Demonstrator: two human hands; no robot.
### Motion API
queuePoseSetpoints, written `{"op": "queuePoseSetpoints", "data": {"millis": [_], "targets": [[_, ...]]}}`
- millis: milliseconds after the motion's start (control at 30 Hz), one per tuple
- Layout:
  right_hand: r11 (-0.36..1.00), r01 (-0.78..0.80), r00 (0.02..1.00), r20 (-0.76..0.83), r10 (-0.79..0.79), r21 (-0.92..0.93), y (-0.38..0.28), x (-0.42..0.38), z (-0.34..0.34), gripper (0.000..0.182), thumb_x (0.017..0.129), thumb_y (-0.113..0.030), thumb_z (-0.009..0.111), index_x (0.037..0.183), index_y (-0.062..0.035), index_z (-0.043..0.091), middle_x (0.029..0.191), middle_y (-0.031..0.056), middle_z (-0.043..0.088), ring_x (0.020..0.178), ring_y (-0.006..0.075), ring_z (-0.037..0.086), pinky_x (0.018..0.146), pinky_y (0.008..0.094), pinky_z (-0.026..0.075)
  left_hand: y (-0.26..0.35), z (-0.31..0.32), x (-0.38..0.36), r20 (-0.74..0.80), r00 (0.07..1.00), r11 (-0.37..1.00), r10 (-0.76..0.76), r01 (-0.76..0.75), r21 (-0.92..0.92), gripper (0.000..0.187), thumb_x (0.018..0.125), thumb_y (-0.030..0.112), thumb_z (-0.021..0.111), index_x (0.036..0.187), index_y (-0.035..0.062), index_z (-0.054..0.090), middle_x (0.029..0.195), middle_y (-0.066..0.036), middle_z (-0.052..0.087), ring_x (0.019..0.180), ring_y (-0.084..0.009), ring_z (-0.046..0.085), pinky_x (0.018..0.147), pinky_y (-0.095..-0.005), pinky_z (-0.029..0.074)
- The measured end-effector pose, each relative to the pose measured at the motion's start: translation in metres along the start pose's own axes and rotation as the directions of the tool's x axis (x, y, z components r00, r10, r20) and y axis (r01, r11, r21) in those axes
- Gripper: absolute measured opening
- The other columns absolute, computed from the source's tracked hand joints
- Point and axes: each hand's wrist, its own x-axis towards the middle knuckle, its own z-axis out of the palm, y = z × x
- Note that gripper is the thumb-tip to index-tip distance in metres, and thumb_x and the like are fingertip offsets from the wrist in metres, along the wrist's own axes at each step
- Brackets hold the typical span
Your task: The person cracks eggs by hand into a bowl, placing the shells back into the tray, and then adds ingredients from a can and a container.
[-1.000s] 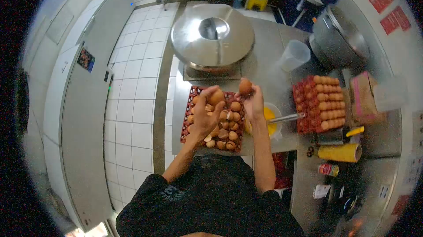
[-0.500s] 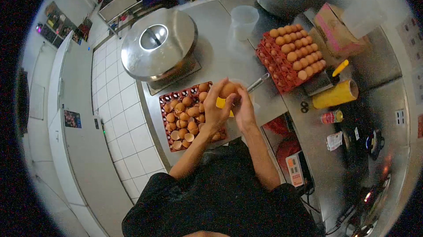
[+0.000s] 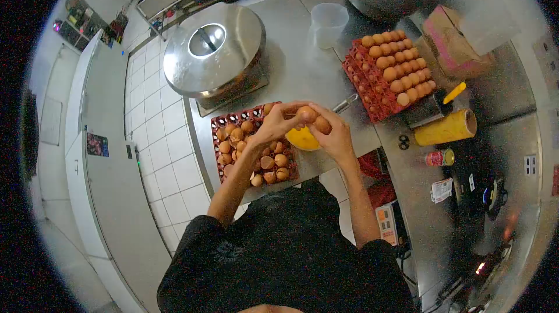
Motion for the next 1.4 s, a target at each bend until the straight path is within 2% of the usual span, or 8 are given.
{"op": "queuePoseSetpoints", "data": {"millis": [633, 800, 900, 1100, 1167, 1233, 1333, 1400], "targets": [[0.972, 0.211, 0.973, -0.073, -0.219, -0.104, 0.023, 0.005, 0.004, 0.055, 0.075, 0.002, 0.074, 0.129, -0.0116, 0.069, 0.109, 0.0137, 0.071, 0.097, 0.0287, 0.069, 0.087, 0.0377, 0.055, 0.013, -0.025, 0.015, 0.199, 0.979, 0.995, -0.046, 0.028, 0.091, 0.044, 0.094, 0.023, 0.075, 0.132, 0.0029, 0.066, 0.098, -0.006, 0.075, 0.084, -0.0103, 0.064, 0.078, -0.0305, 0.054], [0.92, 0.289, 0.954, -0.004, -0.301, -0.266, -0.001, 0.007, -0.018, 0.056, 0.076, 0.001, 0.074, 0.13, -0.0144, 0.069, 0.106, 0.011, 0.068, 0.093, 0.0276, 0.069, 0.081, 0.0372, 0.056, 0.033, -0.025, 0.012, 0.218, 0.946, 0.952, 0.239, -0.273, 0.141, 0.044, 0.091, 0.018, 0.075, 0.132, 0.0055, 0.067, 0.114, -0.013, 0.074, 0.097, -0.0198, 0.07, 0.091, -0.0364, 0.054], [0.843, 0.414, 0.903, 0.037, -0.428, -0.344, -0.017, 0.012, -0.025, 0.056, 0.077, 0.001, 0.074, 0.13, -0.0154, 0.069, 0.105, 0.01, 0.066, 0.091, 0.0272, 0.069, 0.078, 0.037, 0.056, 0.051, -0.028, 0.014, 0.23, 0.897, 0.862, 0.378, -0.432, 0.267, 0.044, 0.088, 0.02, 0.078, 0.127, 0.0031, 0.068, 0.116, -0.014, 0.074, 0.095, -0.0238, 0.073, 0.086, -0.0352, 0.058], [0.898, 0.33, 0.944, 0.091, -0.317, -0.293, -0.013, 0.015, -0.003, 0.051, 0.08, -0.001, 0.072, 0.129, -0.0142, 0.068, 0.109, 0.012, 0.069, 0.097, 0.0284, 0.069, 0.082, 0.0384, 0.057, 0.027, -0.034, -0.009, 0.083, 0.933, 0.893, 0.351, -0.36, 0.269, 0.041, 0.088, 0.019, 0.076, 0.125, 0.0045, 0.069, 0.111, -0.017, 0.073, 0.09, -0.0283, 0.073, 0.082, -0.0374, 0.058], [0.907, 0.343, 0.938, 0.128, -0.321, -0.244, -0.01, 0.02, 0.024, 0.049, 0.081, -0.004, 0.071, 0.129, -0.0141, 0.067, 0.113, 0.0129, 0.069, 0.099, 0.0302, 0.069, 0.085, 0.0394, 0.057, 0.011, -0.046, -0.027, 0.091, 0.962, 0.902, 0.257, -0.273, 0.335, 0.043, 0.088, 0.014, 0.076, 0.128, 0.0004, 0.065, 0.114, -0.016, 0.073, 0.096, -0.0206, 0.07, 0.086, -0.0346, 0.057], [0.928, 0.325, 0.934, 0.214, -0.285, -0.182, -0.015, 0.025, 0.055, 0.047, 0.084, -0.01, 0.07, 0.13, -0.0132, 0.066, 0.118, 0.0147, 0.069, 0.106, 0.034, 0.068, 0.09, 0.0415, 0.055, -0.008, -0.054, -0.05, -0.177, 0.963, 0.925, 0.205, -0.131, 0.357, 0.044, 0.09, 0.015, 0.075, 0.129, 0.001, 0.062, 0.118, -0.016, 0.072, 0.098, -0.0187, 0.07, 0.087, -0.0345, 0.057], [0.953, 0.271, 0.914, 0.347, -0.209, -0.139, -0.02, 0.044, 0.101, 0.047, 0.084, -0.014, 0.071, 0.131, -0.0111, 0.064, 0.121, 0.0159, 0.068, 0.11, 0.0366, 0.066, 0.094, 0.0428, 0.053, -0.026, -0.086, -0.076, -0.301, 0.933, 0.924, 0.198, -0.075, 0.375, 0.043, 0.09, 0.028, 0.075, 0.126, 0.0093, 0.064, 0.103, -0.016, 0.074, 0.083, -0.0255, 0.073, 0.074, -0.0358, 0.057], [0.963, 0.248, 0.878, 0.443, -0.179, -0.103, -0.015, 0.047, 0.113, 0.048, 0.084, -0.015, 0.071, 0.131, -0.0099, 0.063, 0.122, 0.0163, 0.068, 0.111, 0.0372, 0.065, 0.095, 0.043, 0.053, -0.026, -0.103, -0.086, -0.368, 0.929, 0.806, 0.04, 0.188, 0.561, 0.042, 0.09, 0.032, 0.075, 0.126, 0.0119, 0.065, 0.115, -0.013, 0.071, 0.096, -0.0266, 0.071, 0.08, -0.0383, 0.055]]}}
